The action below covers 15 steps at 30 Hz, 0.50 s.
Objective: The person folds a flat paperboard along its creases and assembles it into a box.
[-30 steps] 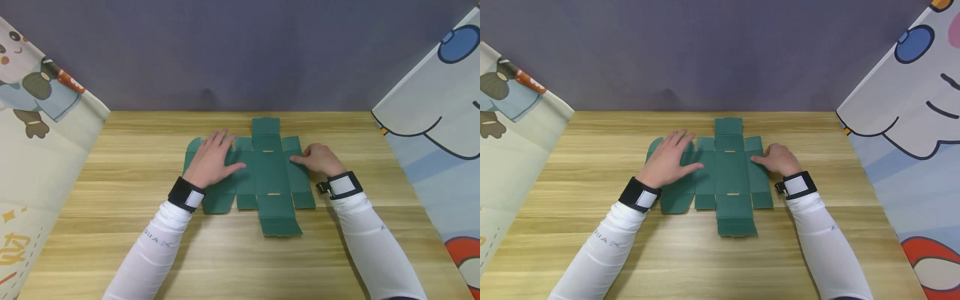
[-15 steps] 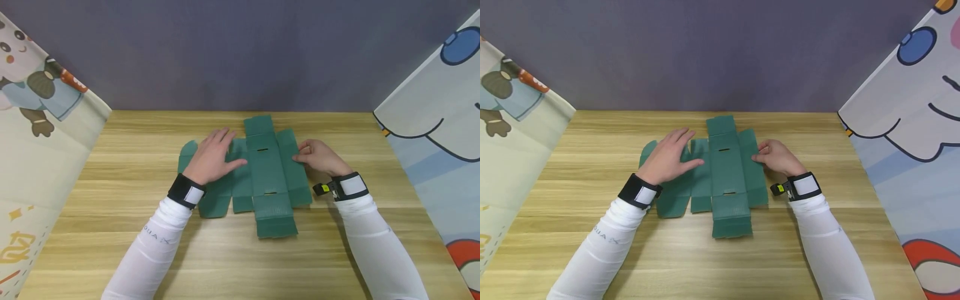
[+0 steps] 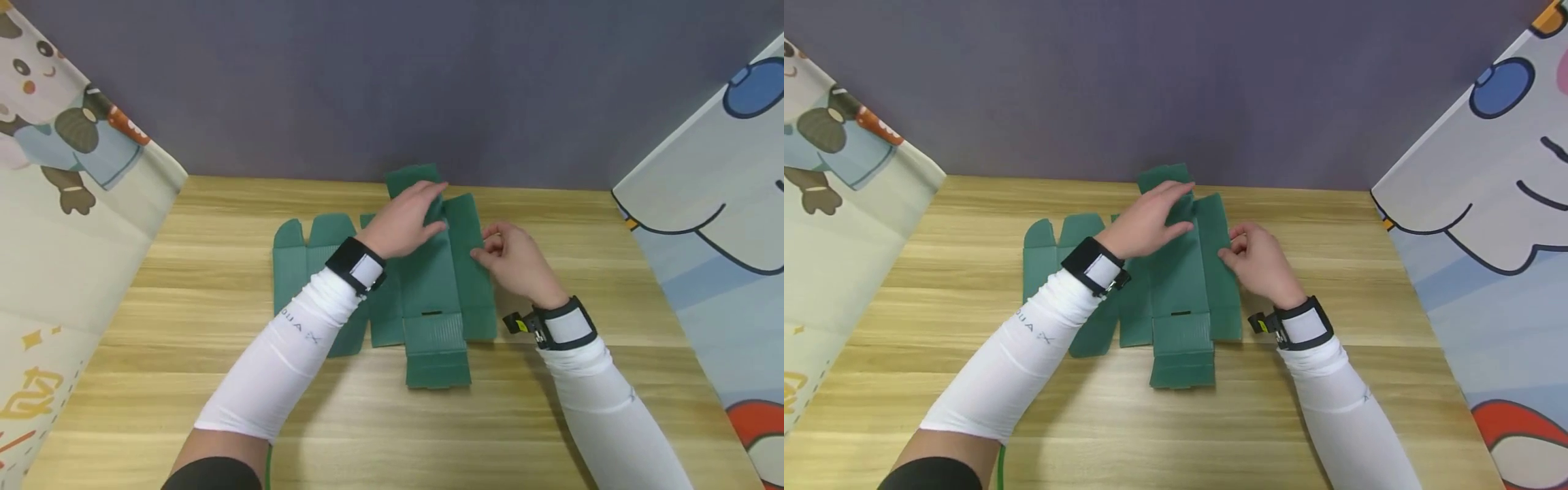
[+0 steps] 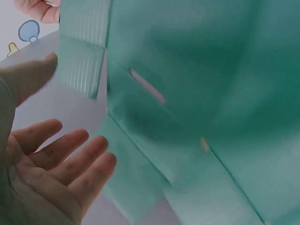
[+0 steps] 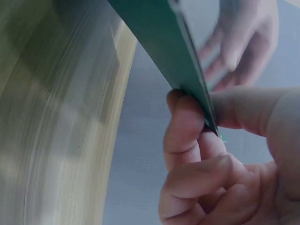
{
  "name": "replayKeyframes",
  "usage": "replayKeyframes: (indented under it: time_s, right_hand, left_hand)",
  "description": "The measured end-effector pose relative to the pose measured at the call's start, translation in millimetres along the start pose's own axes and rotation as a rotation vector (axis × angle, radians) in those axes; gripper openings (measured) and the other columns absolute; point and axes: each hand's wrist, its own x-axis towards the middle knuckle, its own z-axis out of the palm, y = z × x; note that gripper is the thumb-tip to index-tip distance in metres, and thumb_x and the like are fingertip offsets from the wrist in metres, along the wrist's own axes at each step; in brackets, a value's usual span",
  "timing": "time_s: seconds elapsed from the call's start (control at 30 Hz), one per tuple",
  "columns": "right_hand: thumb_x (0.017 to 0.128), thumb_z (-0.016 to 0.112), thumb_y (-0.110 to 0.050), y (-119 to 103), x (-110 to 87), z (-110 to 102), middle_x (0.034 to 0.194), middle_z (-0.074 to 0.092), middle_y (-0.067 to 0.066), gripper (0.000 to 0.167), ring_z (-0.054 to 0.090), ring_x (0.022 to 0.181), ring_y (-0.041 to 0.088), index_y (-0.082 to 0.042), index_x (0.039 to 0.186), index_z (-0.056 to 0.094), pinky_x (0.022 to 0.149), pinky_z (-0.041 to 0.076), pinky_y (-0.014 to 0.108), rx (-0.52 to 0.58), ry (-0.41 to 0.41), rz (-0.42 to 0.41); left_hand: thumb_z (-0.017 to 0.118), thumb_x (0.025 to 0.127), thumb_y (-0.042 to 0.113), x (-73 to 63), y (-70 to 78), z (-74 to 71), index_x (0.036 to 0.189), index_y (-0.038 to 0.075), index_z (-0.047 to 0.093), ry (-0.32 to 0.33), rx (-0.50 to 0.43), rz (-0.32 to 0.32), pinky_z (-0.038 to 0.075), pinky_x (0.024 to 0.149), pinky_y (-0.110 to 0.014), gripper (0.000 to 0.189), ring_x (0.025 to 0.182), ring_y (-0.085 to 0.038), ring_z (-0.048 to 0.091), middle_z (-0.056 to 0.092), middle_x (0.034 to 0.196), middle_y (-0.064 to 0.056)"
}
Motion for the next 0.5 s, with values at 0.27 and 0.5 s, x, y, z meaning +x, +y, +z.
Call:
replayKeyframes:
  time_s: [0.27,0.5]
  right_hand:
    - [0.096,0.06,-0.022,-9,-7.7,3,0.084,0.062,0.007,0.032,0.054,0.066,0.02,-0.002,0.119,0.05,0.063,0.046,0.032,-0.035,0.057,-0.046]
    - [0.096,0.059,-0.025,-9,-7.7,3,0.086,0.063,0.009,0.036,0.056,0.069,0.021,-0.001,0.123,0.05,0.067,0.047,0.035,-0.036,0.057,-0.05]
  left_hand:
    - [0.056,0.098,0.019,24.6,19.1,5.3,0.15,0.015,0.034,-0.019,0.024,0.049,0.042,0.104,-0.025,0.057,0.132,-0.016,0.045,0.046,0.146,-0.004]
    - [0.058,0.096,0.012,21.1,16.8,7.3,0.132,0.016,0.055,0.079,-0.015,0.082,0.044,0.098,-0.022,0.036,0.12,-0.015,0.054,0.058,0.129,-0.001]
